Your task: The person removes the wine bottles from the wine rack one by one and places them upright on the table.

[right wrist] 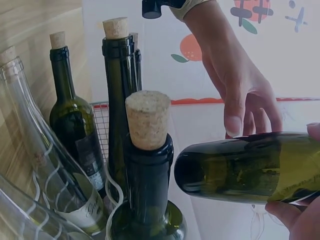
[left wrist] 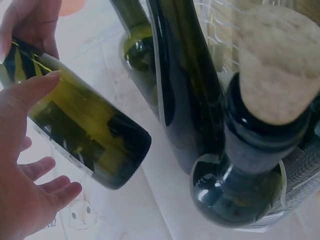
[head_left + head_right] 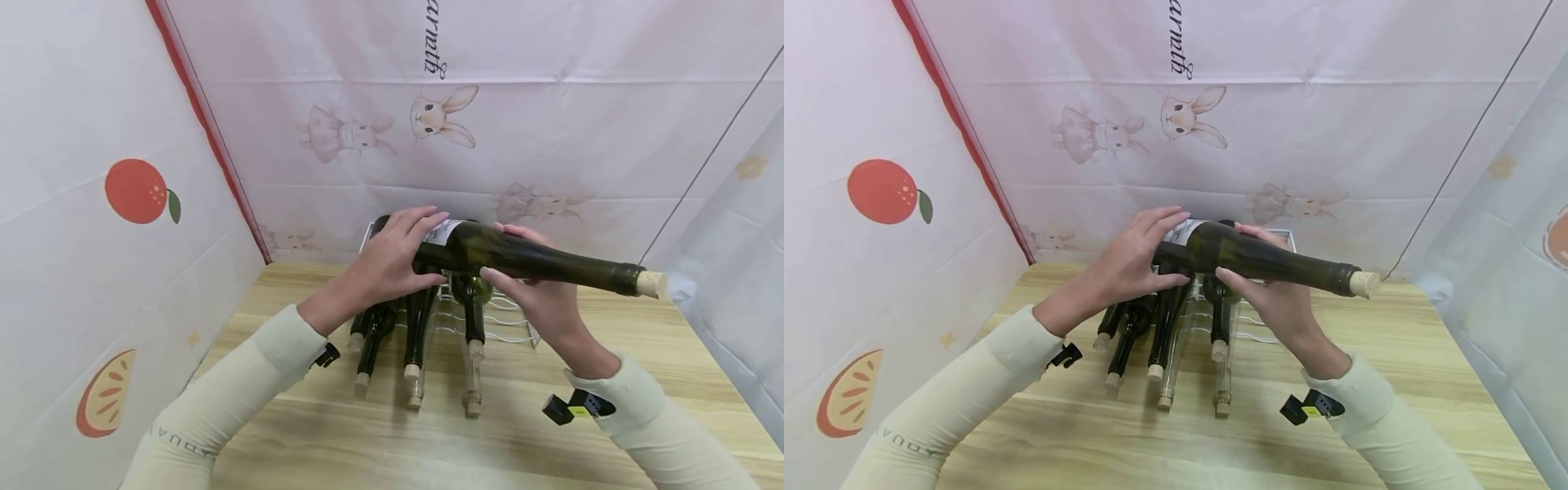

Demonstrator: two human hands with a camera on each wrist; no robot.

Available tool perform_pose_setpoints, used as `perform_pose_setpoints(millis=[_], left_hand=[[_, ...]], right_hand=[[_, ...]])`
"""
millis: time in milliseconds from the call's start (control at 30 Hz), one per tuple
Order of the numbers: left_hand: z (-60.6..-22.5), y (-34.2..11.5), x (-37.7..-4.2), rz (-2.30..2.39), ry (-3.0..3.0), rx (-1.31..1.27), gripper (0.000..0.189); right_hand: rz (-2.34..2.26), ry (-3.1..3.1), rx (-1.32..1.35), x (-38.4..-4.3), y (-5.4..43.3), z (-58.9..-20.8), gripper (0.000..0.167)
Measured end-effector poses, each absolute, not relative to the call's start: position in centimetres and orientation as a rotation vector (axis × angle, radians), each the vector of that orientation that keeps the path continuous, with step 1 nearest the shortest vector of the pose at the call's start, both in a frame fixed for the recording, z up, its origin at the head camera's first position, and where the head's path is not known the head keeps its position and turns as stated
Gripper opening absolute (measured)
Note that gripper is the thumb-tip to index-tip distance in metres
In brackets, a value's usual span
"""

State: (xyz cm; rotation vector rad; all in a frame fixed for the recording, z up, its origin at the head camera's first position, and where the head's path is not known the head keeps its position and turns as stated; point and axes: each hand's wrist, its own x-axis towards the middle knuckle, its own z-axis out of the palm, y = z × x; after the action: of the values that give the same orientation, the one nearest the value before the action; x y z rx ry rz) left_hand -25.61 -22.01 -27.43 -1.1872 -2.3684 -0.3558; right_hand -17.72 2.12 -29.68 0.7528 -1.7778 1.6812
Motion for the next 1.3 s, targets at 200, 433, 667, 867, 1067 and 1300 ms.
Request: perform_pose_setpoints(millis=[200,433,667,867,1067,1300], left_hand=[[-27.4,-21.6,-25.3,-0.307,-2.372,-1.167,0.097],[-27.6,-21.4,-25.1,-0.289,-2.334,-1.199,0.095],[-27.7,-21.3,-25.1,-0.287,-2.278,-1.229,0.096],[-27.7,-21.2,-25.0,-0.282,-2.241,-1.24,0.095],[-27.8,-21.3,-25.0,-0.272,-2.24,-1.224,0.095],[-27.9,-21.7,-24.9,-0.228,-2.239,-1.22,0.092]], right_hand=[[1.712,-1.768,0.762,-17.8,2.0,-29.9,0.062],[1.718,-1.781,0.761,-18.5,2.1,-31.1,0.065],[1.731,-1.759,0.778,-18.8,2.0,-31.3,0.067],[1.755,-1.742,0.802,-18.6,1.9,-31.2,0.066],[1.784,-1.751,0.803,-18.6,1.8,-31.1,0.064],[1.803,-1.792,0.781,-18.8,1.8,-31.0,0.061]])
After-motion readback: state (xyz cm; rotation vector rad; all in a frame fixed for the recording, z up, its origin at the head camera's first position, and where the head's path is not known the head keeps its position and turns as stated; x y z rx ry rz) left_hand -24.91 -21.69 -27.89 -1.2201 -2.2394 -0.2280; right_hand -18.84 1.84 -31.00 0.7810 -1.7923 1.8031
